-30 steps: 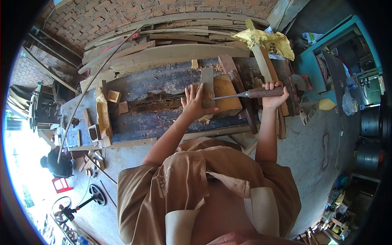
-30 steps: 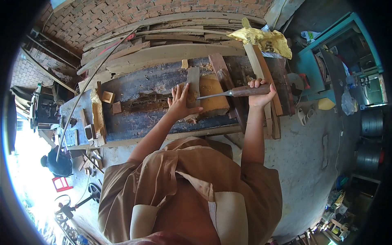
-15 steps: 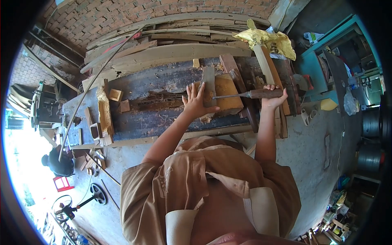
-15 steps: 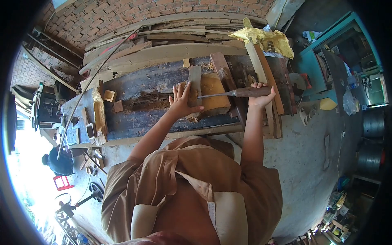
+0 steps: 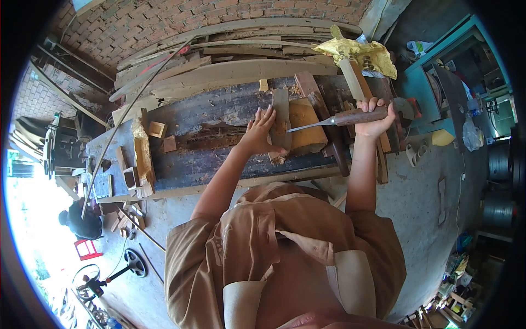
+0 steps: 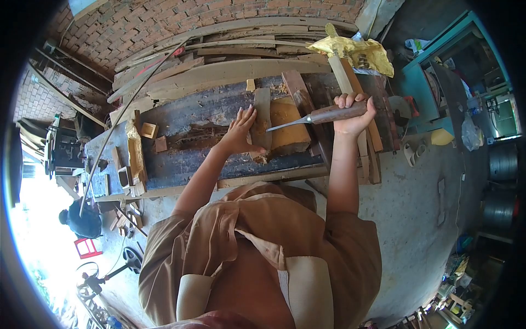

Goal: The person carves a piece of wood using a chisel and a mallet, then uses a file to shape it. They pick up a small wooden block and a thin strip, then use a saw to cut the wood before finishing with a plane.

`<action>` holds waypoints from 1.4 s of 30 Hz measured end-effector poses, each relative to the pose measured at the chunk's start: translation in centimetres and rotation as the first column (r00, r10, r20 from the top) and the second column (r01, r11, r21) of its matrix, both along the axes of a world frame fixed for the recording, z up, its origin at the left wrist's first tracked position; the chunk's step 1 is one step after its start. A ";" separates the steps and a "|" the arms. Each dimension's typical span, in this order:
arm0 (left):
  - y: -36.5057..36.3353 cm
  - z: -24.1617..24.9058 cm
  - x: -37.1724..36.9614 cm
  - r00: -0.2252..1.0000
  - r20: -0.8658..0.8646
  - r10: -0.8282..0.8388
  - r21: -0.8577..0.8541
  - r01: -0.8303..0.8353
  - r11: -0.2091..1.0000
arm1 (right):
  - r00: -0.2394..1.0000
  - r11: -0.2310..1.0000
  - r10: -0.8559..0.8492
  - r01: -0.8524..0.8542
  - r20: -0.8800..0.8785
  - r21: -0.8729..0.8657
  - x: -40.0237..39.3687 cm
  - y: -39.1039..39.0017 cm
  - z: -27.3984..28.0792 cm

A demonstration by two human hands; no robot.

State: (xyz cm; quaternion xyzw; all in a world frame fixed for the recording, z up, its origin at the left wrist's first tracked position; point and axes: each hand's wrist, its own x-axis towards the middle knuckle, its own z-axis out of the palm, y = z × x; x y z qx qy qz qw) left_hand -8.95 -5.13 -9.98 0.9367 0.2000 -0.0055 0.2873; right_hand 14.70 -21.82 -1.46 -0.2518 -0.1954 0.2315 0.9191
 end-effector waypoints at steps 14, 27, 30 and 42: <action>-0.4 0.0 -0.1 0.998 -0.048 0.045 -0.033 -0.047 0.998 | 0.998 0.997 -0.061 0.061 -0.011 -0.041 -0.7 0.5 -0.6; -0.2 -0.6 -0.2 0.999 0.004 0.046 -0.062 -0.046 0.997 | 0.994 0.985 -0.110 0.110 0.012 -0.131 -1.2 1.4 0.8; -0.2 -0.9 -0.2 0.998 0.029 0.047 -0.070 -0.045 0.997 | 0.992 0.980 -0.129 0.128 0.007 -0.151 -1.1 1.6 0.9; -0.1 -1.8 -0.2 0.988 0.149 0.029 -0.065 -0.019 0.998 | 0.964 0.943 -0.182 0.228 0.196 -0.244 -1.6 2.5 2.4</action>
